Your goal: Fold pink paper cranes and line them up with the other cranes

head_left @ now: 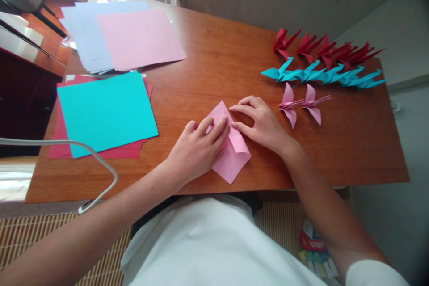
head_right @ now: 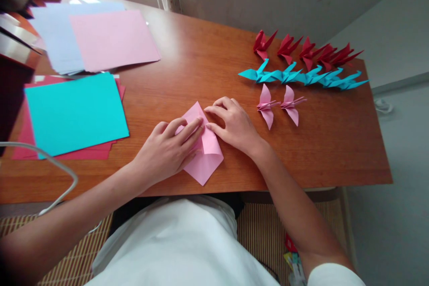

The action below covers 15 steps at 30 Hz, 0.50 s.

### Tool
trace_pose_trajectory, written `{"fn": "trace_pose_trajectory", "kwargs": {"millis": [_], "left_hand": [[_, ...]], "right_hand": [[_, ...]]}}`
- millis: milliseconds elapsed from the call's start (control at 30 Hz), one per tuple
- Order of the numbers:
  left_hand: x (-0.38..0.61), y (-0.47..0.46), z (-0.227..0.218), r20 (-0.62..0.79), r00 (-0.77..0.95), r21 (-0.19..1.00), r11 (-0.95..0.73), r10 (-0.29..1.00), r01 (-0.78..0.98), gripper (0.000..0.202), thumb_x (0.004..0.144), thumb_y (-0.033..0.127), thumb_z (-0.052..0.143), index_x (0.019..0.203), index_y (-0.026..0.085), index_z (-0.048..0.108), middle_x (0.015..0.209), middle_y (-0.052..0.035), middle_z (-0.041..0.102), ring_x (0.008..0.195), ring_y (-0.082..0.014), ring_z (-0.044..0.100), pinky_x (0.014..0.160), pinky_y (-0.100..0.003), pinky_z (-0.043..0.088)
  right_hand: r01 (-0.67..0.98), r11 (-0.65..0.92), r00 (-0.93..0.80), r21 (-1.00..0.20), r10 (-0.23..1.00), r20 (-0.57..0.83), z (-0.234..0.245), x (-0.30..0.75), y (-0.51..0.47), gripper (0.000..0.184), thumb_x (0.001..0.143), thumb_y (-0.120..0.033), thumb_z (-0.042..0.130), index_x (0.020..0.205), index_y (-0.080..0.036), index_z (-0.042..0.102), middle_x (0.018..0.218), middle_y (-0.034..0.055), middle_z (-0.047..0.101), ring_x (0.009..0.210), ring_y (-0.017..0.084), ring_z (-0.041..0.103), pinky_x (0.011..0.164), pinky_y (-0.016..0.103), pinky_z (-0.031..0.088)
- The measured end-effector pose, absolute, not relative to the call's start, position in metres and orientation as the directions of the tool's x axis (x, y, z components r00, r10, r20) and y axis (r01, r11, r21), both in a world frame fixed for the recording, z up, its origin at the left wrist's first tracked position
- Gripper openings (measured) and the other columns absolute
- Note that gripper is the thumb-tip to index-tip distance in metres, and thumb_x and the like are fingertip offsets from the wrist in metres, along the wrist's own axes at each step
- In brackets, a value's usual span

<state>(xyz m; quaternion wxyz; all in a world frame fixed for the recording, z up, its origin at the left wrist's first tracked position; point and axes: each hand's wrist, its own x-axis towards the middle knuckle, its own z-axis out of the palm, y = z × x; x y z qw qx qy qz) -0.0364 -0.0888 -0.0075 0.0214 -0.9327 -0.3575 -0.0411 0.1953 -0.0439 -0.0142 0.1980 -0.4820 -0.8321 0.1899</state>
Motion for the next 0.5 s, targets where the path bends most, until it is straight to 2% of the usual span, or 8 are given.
{"fn": "trace_pose_trajectory", "kwargs": {"millis": [167,500], "left_hand": [[-0.036,-0.089,-0.007,0.082,0.742,-0.001,-0.745,0.665,0.667,0.051,0.103,0.03,0.045,0.151,0.014,0.052,0.161,-0.0118,0.047,0.123,-0.0327,0.053,0.082,-0.046,0.047],[-0.036,-0.089,-0.008,0.067,0.739,0.024,-0.741,0.671,0.671,0.05,0.104,0.03,0.044,0.151,0.016,0.053,0.16,-0.0115,0.048,0.125,-0.0339,0.052,0.083,-0.047,0.047]], "right_hand": [[0.754,0.417,-0.382,-0.507,0.907,0.178,-0.022,0.187,-0.04,0.022,0.094,-0.029,0.069,0.115,-0.024,0.071,0.104,0.0065,0.067,0.098,0.025,0.061,0.091,0.041,0.052],[0.844,0.365,-0.286,-0.394,0.926,0.246,-0.03,0.164,-0.015,0.023,0.098,-0.03,0.061,0.117,-0.023,0.07,0.1,0.0081,0.069,0.098,0.028,0.059,0.092,0.045,0.049]]}}
